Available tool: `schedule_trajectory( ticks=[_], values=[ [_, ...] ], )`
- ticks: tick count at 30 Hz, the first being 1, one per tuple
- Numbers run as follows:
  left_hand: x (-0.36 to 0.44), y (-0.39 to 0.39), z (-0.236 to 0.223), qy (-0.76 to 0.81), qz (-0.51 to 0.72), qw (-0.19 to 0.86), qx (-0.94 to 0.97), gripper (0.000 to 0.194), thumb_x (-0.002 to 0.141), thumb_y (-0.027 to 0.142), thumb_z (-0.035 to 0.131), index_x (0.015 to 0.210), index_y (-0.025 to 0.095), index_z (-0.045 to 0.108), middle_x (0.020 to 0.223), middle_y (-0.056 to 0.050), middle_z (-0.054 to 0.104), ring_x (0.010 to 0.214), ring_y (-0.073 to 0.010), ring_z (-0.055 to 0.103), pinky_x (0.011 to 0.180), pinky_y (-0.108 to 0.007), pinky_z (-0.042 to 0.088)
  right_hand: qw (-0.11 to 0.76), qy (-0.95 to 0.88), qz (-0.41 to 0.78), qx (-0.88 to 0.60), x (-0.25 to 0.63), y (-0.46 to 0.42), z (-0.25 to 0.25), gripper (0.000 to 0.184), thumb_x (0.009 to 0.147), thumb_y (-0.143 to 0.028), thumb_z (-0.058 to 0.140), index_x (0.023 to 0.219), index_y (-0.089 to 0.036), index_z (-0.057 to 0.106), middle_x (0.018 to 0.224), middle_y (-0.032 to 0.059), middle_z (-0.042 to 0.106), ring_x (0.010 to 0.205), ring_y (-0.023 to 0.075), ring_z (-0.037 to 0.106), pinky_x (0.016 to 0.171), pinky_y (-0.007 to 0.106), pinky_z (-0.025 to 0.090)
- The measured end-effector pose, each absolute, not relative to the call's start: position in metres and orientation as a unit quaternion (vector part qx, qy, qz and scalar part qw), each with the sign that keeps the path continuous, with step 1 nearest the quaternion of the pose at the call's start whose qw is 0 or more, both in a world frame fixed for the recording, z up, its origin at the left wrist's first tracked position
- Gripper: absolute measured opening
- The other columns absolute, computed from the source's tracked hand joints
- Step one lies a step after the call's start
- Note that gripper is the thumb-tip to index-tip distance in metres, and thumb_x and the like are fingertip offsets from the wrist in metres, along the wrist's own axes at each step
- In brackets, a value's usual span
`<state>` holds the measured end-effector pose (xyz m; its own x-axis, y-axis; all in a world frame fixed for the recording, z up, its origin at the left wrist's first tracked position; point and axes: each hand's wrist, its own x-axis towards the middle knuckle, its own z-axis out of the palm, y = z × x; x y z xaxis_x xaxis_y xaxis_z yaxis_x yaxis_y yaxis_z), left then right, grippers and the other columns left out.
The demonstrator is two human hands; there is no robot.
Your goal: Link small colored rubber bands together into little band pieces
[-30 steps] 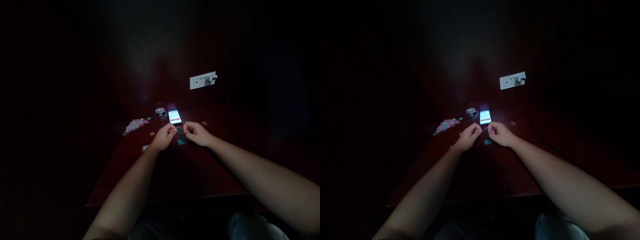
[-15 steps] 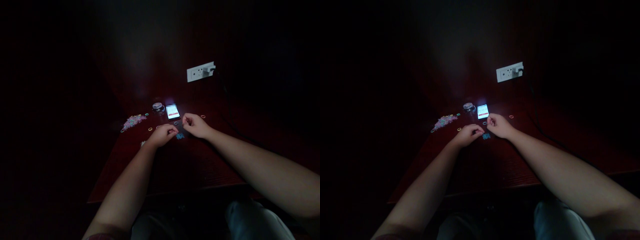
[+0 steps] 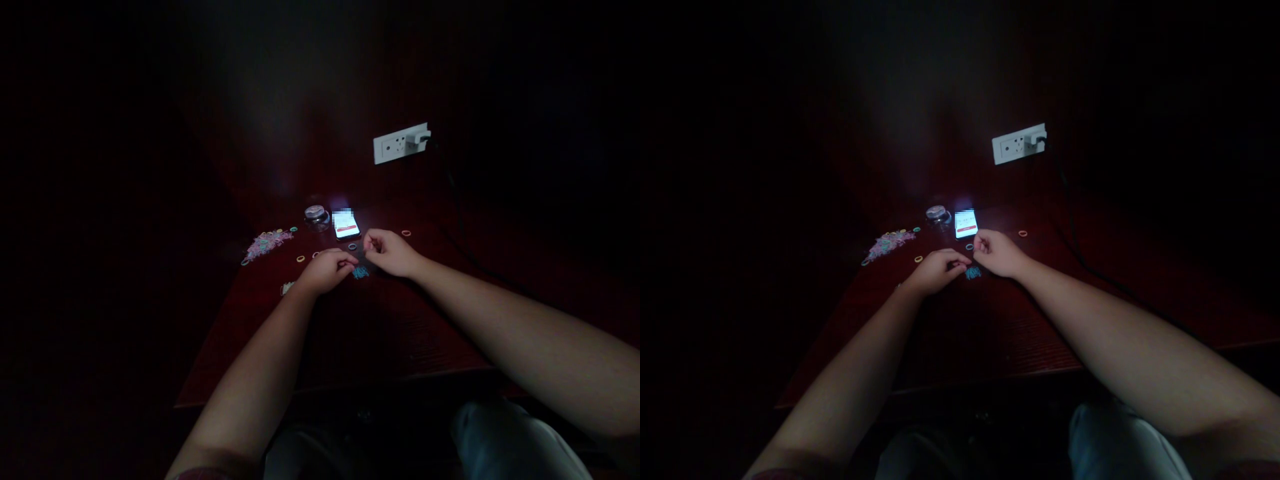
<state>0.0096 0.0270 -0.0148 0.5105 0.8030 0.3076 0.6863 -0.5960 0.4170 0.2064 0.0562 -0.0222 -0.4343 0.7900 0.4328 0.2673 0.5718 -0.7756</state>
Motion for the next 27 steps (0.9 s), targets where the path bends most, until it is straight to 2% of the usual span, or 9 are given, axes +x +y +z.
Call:
schedule_trajectory(
  ticks=[9, 14, 19, 27],
  values=[
    [0.0072, 0.0238, -0.0157, 0.443, 0.243, 0.122, 0.854, 0.024, 0.076, 0.019, 0.06, 0.099, 0.019, 0.068, 0.096, -0.004, 0.068, 0.081, -0.0136, 0.062, 0.077, -0.026, 0.05, 0.337, -0.818, 0.279, -0.372, 0.2101, 0.0635, -0.0302, 0.008, 0.068, -0.015, 0.051, 0.075, -0.018, 0.055, 0.065, -0.0016, 0.053, 0.058, 0.0107, 0.048, 0.054, 0.023, 0.035],
    [0.0068, 0.0246, -0.0154, 0.441, 0.217, 0.123, 0.862, 0.023, 0.076, 0.022, 0.062, 0.099, 0.02, 0.07, 0.091, -0.004, 0.068, 0.081, -0.0155, 0.061, 0.075, -0.028, 0.048, 0.295, -0.838, 0.317, -0.332, 0.2102, 0.0622, -0.0318, 0.007, 0.069, -0.017, 0.054, 0.075, -0.017, 0.058, 0.065, -0.0014, 0.056, 0.059, 0.0103, 0.049, 0.053, 0.022, 0.036],
    [0.0087, 0.0257, -0.0147, 0.443, 0.208, 0.112, 0.865, 0.022, 0.077, 0.025, 0.064, 0.098, 0.022, 0.071, 0.088, -0.004, 0.067, 0.083, -0.0168, 0.06, 0.078, -0.03, 0.047, 0.281, -0.837, 0.348, -0.313, 0.2095, 0.0609, -0.0312, 0.008, 0.071, -0.022, 0.058, 0.076, -0.016, 0.06, 0.066, -0.0009, 0.058, 0.058, 0.01, 0.051, 0.053, 0.022, 0.038],
    [0.0086, 0.0273, -0.0176, 0.432, 0.217, 0.117, 0.868, 0.019, 0.079, 0.028, 0.064, 0.095, 0.023, 0.072, 0.09, -0.005, 0.067, 0.087, -0.0186, 0.059, 0.083, -0.033, 0.045, 0.277, -0.843, 0.311, -0.34, 0.2092, 0.0586, -0.0277, 0.015, 0.07, -0.028, 0.065, 0.079, -0.017, 0.062, 0.069, 0.0, 0.06, 0.058, 0.0103, 0.052, 0.053, 0.022, 0.036]
  ],
)
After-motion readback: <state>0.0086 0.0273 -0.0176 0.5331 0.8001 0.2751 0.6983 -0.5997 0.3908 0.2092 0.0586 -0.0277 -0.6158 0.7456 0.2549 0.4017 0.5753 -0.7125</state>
